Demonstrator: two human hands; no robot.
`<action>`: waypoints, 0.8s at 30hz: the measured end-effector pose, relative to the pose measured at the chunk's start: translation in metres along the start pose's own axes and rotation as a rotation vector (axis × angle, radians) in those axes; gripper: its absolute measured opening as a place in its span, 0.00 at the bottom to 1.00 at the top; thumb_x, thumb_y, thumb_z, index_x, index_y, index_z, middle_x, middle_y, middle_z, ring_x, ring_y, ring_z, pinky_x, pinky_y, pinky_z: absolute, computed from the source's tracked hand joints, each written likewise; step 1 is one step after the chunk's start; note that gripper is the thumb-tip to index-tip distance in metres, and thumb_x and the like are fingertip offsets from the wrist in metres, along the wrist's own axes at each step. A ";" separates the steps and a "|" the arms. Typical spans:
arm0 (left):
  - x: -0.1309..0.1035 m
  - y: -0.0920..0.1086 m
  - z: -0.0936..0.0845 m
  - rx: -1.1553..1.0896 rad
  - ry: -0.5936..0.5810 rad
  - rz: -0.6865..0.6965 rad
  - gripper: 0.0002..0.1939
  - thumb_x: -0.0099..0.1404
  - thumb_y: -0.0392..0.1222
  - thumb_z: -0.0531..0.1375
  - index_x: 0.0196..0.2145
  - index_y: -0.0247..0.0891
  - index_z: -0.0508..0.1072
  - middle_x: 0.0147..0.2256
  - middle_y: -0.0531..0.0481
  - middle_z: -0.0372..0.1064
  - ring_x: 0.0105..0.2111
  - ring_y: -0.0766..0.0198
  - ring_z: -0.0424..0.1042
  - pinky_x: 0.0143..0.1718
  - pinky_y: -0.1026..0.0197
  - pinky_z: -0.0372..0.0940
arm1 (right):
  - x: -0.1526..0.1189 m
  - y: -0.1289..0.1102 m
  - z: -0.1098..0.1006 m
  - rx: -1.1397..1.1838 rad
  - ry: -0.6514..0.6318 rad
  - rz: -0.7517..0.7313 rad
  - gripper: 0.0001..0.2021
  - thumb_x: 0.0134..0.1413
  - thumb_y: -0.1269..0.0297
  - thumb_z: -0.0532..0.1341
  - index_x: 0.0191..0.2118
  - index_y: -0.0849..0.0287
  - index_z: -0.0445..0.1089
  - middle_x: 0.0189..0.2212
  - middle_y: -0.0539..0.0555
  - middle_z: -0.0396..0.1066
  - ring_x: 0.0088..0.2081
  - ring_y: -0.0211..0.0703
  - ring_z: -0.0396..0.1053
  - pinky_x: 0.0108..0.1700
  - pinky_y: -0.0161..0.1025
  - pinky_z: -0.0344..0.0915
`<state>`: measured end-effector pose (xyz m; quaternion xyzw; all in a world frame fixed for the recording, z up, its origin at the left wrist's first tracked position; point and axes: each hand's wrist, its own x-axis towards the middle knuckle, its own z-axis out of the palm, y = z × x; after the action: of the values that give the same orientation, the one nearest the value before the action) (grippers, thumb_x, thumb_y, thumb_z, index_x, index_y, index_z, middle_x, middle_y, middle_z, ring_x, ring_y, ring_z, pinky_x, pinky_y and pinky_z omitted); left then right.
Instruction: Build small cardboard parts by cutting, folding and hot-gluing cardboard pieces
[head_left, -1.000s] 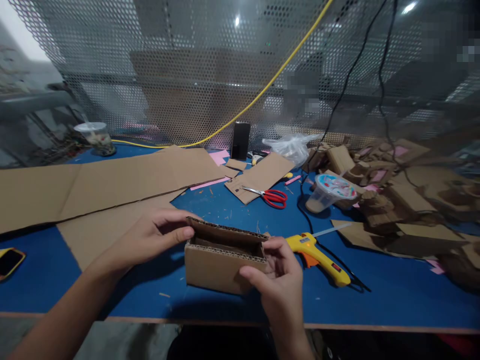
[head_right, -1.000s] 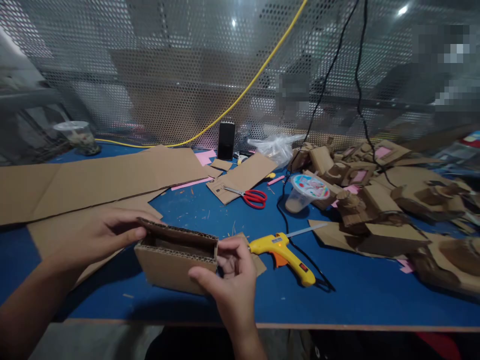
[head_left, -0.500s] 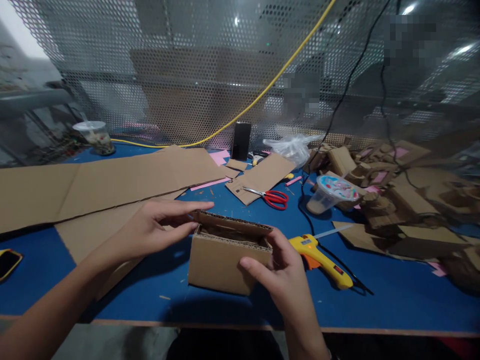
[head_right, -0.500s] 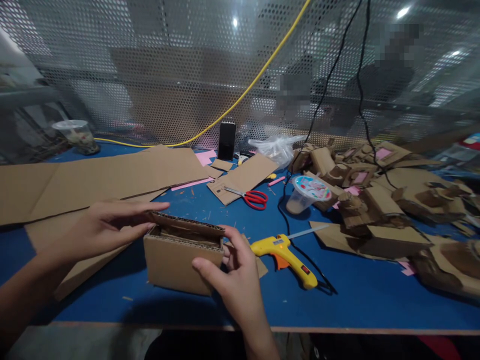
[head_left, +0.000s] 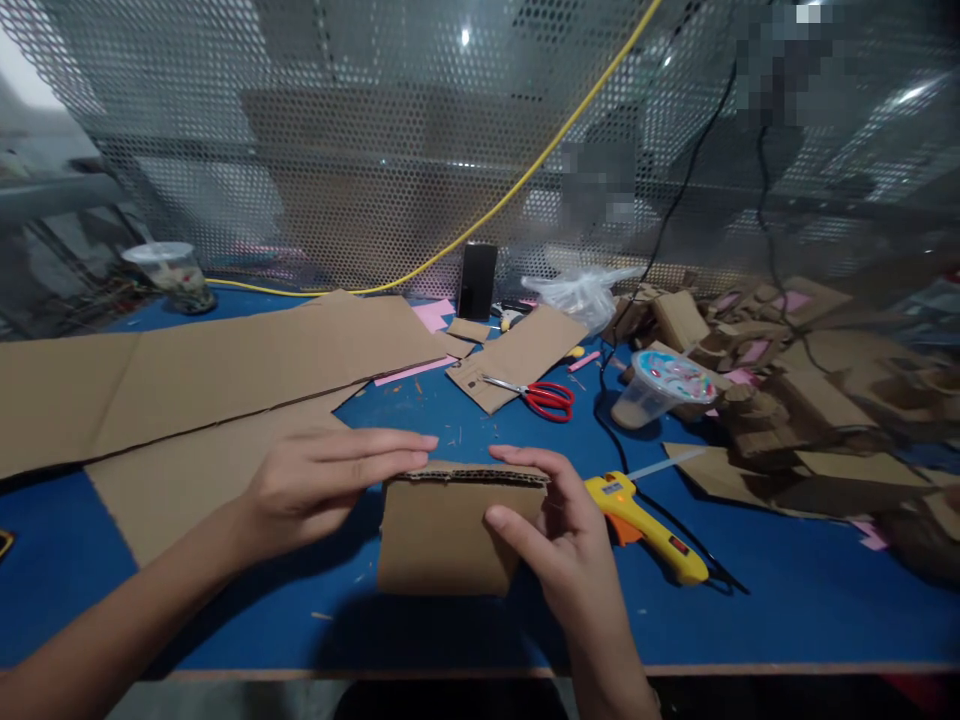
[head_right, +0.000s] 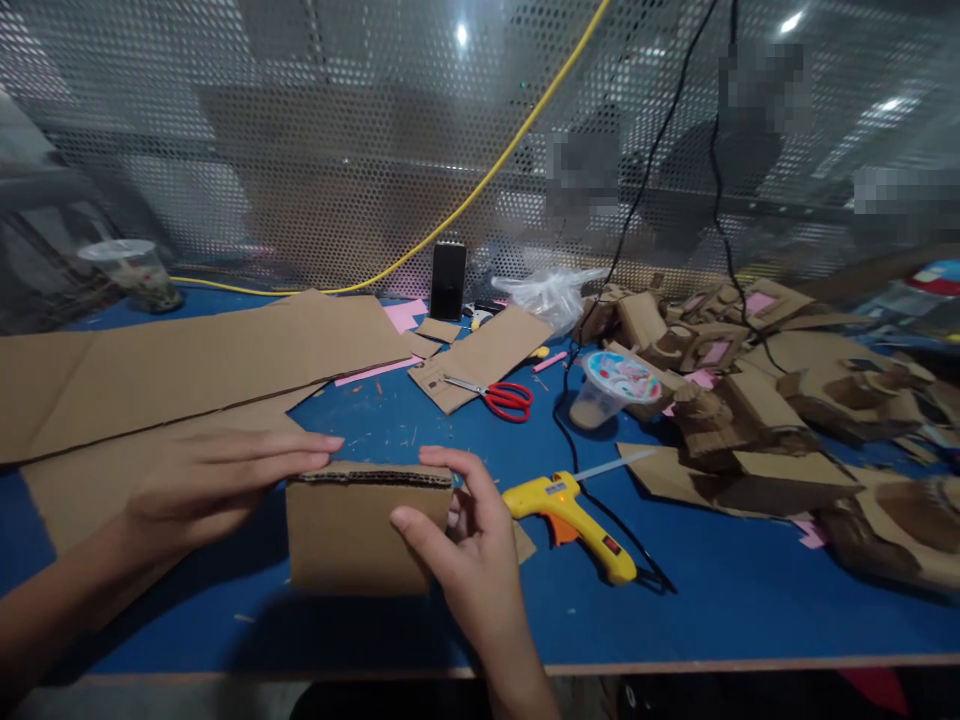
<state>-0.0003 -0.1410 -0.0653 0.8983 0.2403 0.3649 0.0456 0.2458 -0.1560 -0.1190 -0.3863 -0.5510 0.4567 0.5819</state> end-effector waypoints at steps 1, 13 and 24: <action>-0.003 0.002 0.000 0.023 0.002 0.002 0.27 0.64 0.23 0.52 0.57 0.41 0.71 0.53 0.45 0.74 0.49 0.66 0.76 0.49 0.68 0.70 | 0.000 0.001 0.000 0.000 0.002 -0.013 0.18 0.48 0.70 0.69 0.45 0.44 0.72 0.46 0.46 0.75 0.45 0.38 0.72 0.42 0.32 0.68; 0.011 0.020 0.014 0.112 -0.029 0.098 0.16 0.68 0.29 0.56 0.52 0.33 0.72 0.48 0.42 0.78 0.49 0.66 0.76 0.50 0.68 0.70 | -0.007 0.005 0.001 -0.151 -0.013 -0.175 0.14 0.51 0.65 0.70 0.43 0.44 0.72 0.50 0.51 0.69 0.53 0.46 0.68 0.49 0.40 0.66; -0.021 0.046 0.005 -0.267 -0.077 -0.107 0.07 0.69 0.41 0.56 0.44 0.41 0.71 0.54 0.42 0.73 0.54 0.53 0.73 0.52 0.53 0.72 | -0.034 -0.008 0.014 0.168 -0.144 -0.131 0.37 0.44 0.67 0.75 0.58 0.42 0.61 0.42 0.51 0.77 0.43 0.45 0.78 0.43 0.38 0.75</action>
<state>0.0087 -0.1911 -0.0706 0.8836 0.2355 0.3557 0.1933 0.2336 -0.1916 -0.1197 -0.2656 -0.5752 0.4889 0.5997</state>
